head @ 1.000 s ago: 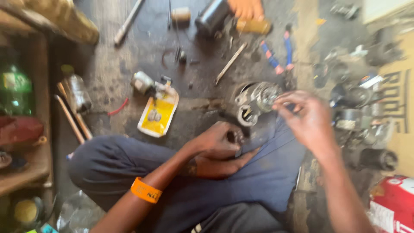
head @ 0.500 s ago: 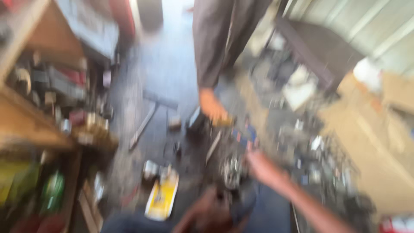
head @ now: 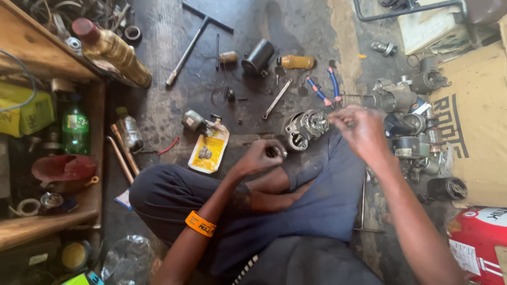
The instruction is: The person sits on the floor and works on a small electric motor, using a screwdriver to remove screws and disassemble the casing. They remove internal components, inspect them, and then reassemble the motor by placing the parts back and securing the casing.
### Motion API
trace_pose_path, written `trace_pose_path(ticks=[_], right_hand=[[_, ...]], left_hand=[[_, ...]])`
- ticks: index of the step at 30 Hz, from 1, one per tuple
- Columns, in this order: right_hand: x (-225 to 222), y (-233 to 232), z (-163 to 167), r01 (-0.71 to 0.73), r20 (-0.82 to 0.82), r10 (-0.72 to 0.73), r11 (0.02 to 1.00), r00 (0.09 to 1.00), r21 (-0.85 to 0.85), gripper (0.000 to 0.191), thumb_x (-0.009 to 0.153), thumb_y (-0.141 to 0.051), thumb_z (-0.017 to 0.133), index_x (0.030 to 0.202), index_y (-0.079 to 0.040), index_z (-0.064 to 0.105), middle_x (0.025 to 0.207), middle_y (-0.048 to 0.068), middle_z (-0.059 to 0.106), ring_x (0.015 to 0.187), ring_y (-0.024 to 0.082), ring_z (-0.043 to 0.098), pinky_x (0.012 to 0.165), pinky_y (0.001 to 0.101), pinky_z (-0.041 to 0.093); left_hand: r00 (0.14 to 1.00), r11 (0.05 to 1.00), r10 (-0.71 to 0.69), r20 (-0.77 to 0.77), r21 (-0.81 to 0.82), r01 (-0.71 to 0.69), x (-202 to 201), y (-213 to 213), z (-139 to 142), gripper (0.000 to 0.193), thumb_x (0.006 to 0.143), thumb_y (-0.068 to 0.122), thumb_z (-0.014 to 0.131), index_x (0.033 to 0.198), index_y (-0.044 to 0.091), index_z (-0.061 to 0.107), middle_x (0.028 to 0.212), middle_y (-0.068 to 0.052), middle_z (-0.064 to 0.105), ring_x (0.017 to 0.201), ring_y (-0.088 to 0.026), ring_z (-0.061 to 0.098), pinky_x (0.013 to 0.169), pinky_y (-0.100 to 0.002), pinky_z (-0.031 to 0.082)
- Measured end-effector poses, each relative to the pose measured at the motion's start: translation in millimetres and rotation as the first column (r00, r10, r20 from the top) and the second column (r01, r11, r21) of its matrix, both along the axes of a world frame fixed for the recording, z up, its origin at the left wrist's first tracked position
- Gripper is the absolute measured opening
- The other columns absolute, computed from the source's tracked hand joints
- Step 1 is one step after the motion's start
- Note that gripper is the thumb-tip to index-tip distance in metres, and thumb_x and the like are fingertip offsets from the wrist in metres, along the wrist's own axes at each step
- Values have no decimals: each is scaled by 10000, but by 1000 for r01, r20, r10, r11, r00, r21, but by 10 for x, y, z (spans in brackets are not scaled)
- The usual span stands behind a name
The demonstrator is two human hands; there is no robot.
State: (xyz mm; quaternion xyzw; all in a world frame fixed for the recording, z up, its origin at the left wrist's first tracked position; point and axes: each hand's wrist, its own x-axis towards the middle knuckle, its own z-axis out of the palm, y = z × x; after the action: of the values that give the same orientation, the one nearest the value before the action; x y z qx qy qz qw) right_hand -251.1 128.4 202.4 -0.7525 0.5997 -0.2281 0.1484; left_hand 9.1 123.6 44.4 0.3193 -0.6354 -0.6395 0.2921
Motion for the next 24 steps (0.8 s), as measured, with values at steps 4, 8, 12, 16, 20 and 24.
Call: trace_pose_path(ticks=[4, 8, 12, 16, 20, 24], right_hand=[[-4, 56, -50, -48, -55, 50, 998, 997, 34, 160, 886, -35, 737, 1039, -43, 782, 1041, 122, 756, 870, 245, 720, 778, 389, 577], [-140, 205, -100, 161, 128, -185, 971, 974, 178, 180, 914, -91, 743, 1085, -50, 780, 1016, 92, 754, 902, 202, 713, 777, 389, 535], [-420, 420, -327, 191, 336, -260, 956, 905, 225, 189, 943, -120, 730, 1114, -52, 773, 1087, 47, 759, 982, 137, 703, 908, 305, 559], [-804, 738, -688, 220, 412, -370, 904, 833, 368, 205, 935, -114, 740, 1112, -15, 766, 1036, 61, 770, 955, 115, 687, 880, 284, 544], [-1152, 917, -875, 196, 564, -482, 848, 670, 491, 214, 961, -71, 728, 1156, 11, 757, 1026, 78, 747, 894, 120, 648, 798, 270, 536], [-1266, 853, -745, 187, 572, -480, 849, 665, 495, 214, 929, -53, 714, 1134, 5, 737, 1051, 43, 750, 938, 107, 686, 823, 270, 579]], left_hand=[[993, 990, 113, -42, -79, -116, 16, 19, 305, 192, 780, 96, 736, 955, 22, 717, 830, -34, 689, 768, -92, 631, 693, -258, 509], [950, 886, 284, 129, -414, -209, -84, -93, 760, 373, 721, 166, 821, 1034, 10, 693, 872, -121, 658, 796, -264, 672, 712, -387, 546], [899, 650, 362, 246, -758, -54, -667, -433, 1019, 335, 756, 198, 765, 1024, 22, 671, 1016, -161, 659, 955, -372, 695, 791, -464, 573], [804, 488, 350, 480, -826, 281, -1158, -732, 961, 160, 759, 160, 698, 882, 59, 688, 995, -176, 666, 940, -356, 713, 729, -465, 589], [734, 461, 320, 599, -775, 432, -1405, -814, 867, 99, 789, 133, 656, 848, 70, 706, 947, -189, 670, 868, -352, 720, 641, -467, 589], [674, 533, 265, 689, -688, 493, -1508, -825, 897, 76, 808, 109, 650, 848, 80, 709, 940, -178, 682, 868, -366, 720, 663, -479, 585]])
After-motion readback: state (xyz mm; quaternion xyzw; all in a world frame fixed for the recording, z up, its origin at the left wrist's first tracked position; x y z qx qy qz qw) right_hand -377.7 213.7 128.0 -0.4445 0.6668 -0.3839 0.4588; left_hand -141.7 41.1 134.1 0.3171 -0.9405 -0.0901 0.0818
